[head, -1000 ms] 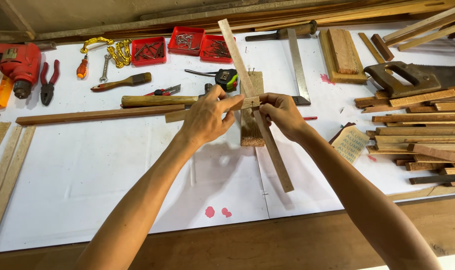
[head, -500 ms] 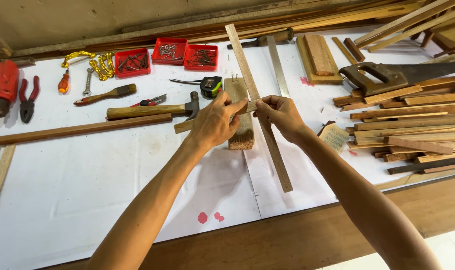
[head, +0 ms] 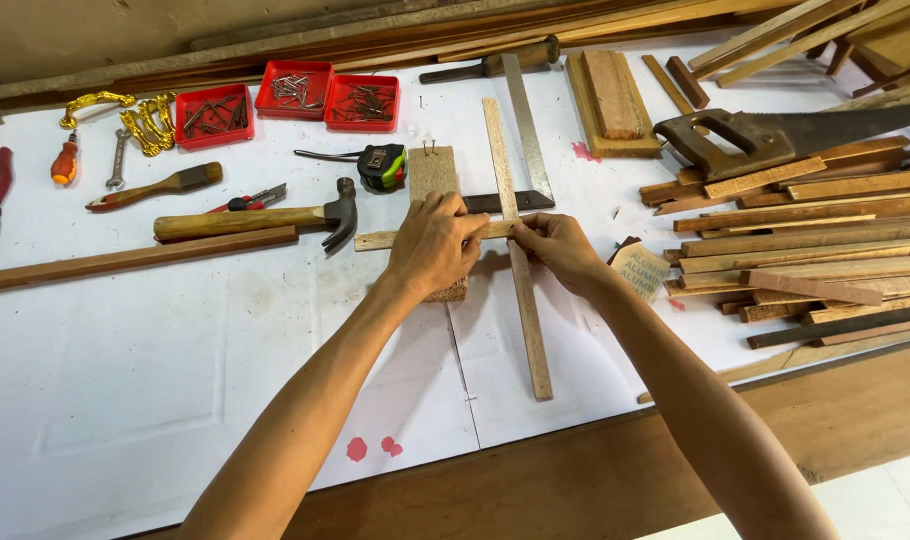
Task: The person assembles a small cross-shaped frame from thin wooden strips on a workbench. They position a strip against a block, hammer nails through the joint, then use a steel ruler, try square and pencil to measure and mark a strip before aligning and fastening the next piece.
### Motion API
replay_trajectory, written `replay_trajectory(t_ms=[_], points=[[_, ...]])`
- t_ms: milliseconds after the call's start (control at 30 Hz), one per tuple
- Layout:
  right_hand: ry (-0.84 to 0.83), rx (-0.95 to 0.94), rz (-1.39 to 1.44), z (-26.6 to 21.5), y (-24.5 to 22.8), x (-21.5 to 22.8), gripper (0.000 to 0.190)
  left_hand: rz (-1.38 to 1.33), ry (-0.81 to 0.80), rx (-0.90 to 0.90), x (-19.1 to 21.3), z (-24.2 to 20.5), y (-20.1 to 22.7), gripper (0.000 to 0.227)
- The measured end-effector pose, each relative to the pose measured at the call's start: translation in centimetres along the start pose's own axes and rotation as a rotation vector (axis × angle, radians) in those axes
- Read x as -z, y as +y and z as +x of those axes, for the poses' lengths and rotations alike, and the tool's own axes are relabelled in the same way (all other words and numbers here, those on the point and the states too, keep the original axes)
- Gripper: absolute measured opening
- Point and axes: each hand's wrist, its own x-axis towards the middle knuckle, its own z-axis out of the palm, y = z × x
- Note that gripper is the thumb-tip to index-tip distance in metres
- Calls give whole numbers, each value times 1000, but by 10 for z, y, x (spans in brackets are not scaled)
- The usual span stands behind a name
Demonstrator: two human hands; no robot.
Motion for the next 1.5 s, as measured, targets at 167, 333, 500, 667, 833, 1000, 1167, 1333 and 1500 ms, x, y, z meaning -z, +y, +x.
replay_trajectory(t_ms=[167, 333, 500, 667, 833, 1000, 1167, 1333, 1500], points=[[-8, 5, 6, -5, -5, -2, 35, 31, -26, -4, -4, 0, -3, 18], [-35, 12, 115, -6, -6, -3, 37, -29, 41, -37, -2, -5, -2, 6], [59, 30, -127, -11, -11, -6, 38, -1, 18, -61, 0, -5, -2, 3], [184, 251, -673, -23, -46, -4, 40, 83, 76, -105, 22, -18, -4, 18], [150, 588, -936, -22, -75, -25, 34, 242, 269, -236, 61, -53, -23, 40], [-24, 756, -1016, -20, -112, -102, 31, 378, 256, -240, 100, -107, -53, 60], [-183, 1015, -1003, 0, -134, -206, 31, 556, 245, -103, 157, -185, -84, 60], [-315, 1124, -1053, 0, -154, -319, 34, 691, 251, 73, 219, -271, -100, 49], [-535, 1265, -997, -9, -159, -422, 35, 775, 155, 344, 263, -355, -114, 31]])
